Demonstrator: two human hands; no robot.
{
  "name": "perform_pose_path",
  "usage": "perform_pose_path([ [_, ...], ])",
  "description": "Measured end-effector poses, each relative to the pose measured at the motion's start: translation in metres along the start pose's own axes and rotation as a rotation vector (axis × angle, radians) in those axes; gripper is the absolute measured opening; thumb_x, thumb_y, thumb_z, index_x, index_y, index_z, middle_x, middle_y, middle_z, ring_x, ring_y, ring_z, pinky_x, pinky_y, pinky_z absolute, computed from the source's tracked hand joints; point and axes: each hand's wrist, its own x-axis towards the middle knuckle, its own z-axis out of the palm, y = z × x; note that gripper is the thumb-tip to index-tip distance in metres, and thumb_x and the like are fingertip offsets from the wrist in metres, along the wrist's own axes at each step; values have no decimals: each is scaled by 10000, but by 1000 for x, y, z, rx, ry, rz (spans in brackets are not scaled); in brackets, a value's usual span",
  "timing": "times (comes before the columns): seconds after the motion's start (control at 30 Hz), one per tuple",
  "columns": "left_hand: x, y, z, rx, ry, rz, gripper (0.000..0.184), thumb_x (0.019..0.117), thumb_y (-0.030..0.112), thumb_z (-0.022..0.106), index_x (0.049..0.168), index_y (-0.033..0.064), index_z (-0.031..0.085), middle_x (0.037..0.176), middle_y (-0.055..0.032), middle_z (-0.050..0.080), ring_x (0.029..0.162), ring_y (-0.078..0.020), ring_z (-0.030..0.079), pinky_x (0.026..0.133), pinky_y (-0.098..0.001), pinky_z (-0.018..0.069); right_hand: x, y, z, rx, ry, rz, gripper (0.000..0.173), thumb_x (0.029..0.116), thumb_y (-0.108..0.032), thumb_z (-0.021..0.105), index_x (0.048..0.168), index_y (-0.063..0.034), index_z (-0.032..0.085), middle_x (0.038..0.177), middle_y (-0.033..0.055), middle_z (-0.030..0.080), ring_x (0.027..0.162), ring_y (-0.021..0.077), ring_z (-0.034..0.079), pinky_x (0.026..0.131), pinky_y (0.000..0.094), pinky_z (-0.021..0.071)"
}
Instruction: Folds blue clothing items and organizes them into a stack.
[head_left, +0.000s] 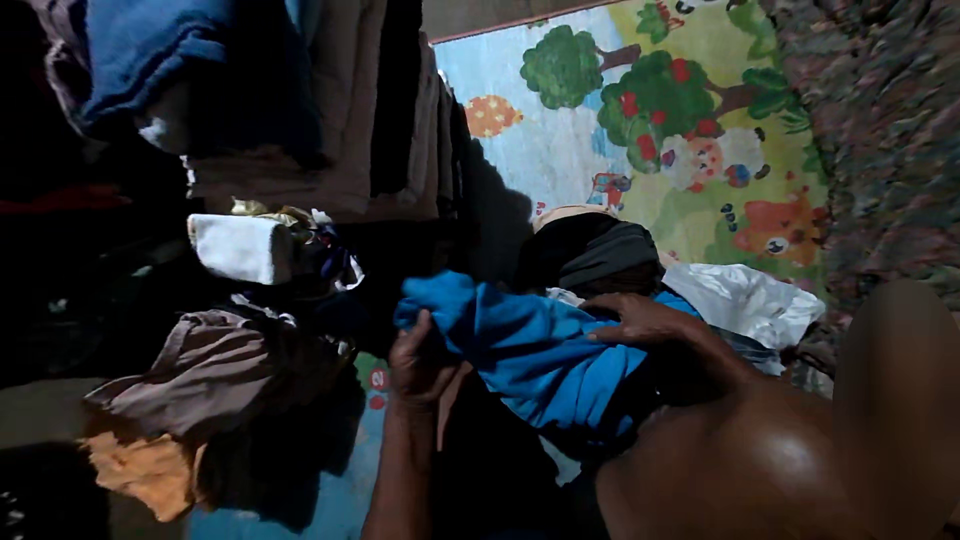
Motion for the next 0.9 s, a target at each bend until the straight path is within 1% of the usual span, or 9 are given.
perform_pose_path([
  [0.13, -2, 38, 7, 109, -76, 207, 172, 995, 302, 604, 1101, 242, 726, 1057, 23, 756, 1007, -93, 708, 900, -333, 594, -31, 13, 1, 7, 92, 22, 646, 934, -486, 694, 1399, -47, 595, 1340, 208, 635, 1259, 348, 594, 1094, 577, 424],
  [0.23, -4, 47, 24, 245, -24, 189, 225, 1065, 170, 441, 1133, 222, 649, 1047, 44, 745, 992, -75, 706, 891, -307, 594, -49, 13, 8, -31, 170, 13, 632, 902, -435, 758, 1355, -16, 622, 1284, 231, 649, 1179, 373, 622, 1038, 595, 453],
  [0.37, -3, 56, 48, 307, -58, 206, 242, 1081, 119, 404, 1147, 198, 622, 1035, 62, 739, 966, -56, 706, 880, -284, 597, -64, 9, 20, -157, 250, 111, 842, 826, -486, 821, 1506, -108, 501, 1435, 209, 573, 1313, 413, 547, 1075, 703, 370],
  [0.4, -3, 59, 56, 316, -75, 222, 243, 1087, 115, 393, 1146, 205, 611, 1033, 78, 737, 962, -43, 704, 881, -275, 596, -66, 8, 23, -193, 253, 125, 822, 832, -448, 824, 1509, -112, 500, 1449, 207, 567, 1336, 419, 533, 1078, 717, 354],
  [0.47, -1, 67, 76, 353, -117, 262, 240, 1090, 113, 400, 1162, 213, 606, 1032, 102, 730, 951, -21, 699, 869, -252, 596, -70, 2, 28, -218, 278, 148, 623, 872, -177, 779, 1450, -75, 568, 1421, 233, 585, 1327, 458, 532, 1065, 742, 339],
  [0.53, 4, 78, 96, 407, -157, 309, 222, 1078, 93, 431, 1168, 195, 606, 1016, 109, 725, 935, -14, 696, 855, -241, 596, -76, -7, 29, -179, 408, 166, 484, 885, 34, 641, 1365, -30, 637, 1360, 247, 625, 1293, 450, 565, 1080, 677, 386],
  [0.63, 16, 99, 131, 481, -178, 395, 198, 1038, 24, 463, 1129, 144, 591, 970, 104, 707, 921, -23, 686, 853, -262, 593, -101, -15, 10, -116, 840, -45, 388, 873, 113, 559, 1238, 77, 685, 1178, 296, 696, 1115, 399, 679, 1003, 535, 513],
  [0.73, 28, 125, 158, 525, -195, 522, 168, 1036, 23, 481, 1144, 119, 567, 978, 107, 689, 943, -20, 676, 881, -265, 580, -154, -40, -37, -138, 1130, -59, 357, 917, 85, 563, 1259, 80, 666, 1146, 311, 688, 1054, 409, 678, 938, 602, 508],
  [0.9, 36, 162, 194, 487, -198, 731, 124, 1060, 51, 461, 1076, 134, 552, 914, 110, 690, 907, -29, 689, 863, -273, 592, -243, -99, -103, -257, 1500, -66, 321, 1032, -116, 507, 1270, 68, 620, 1225, 217, 653, 1114, 158, 632, 1019, 332, 492],
])
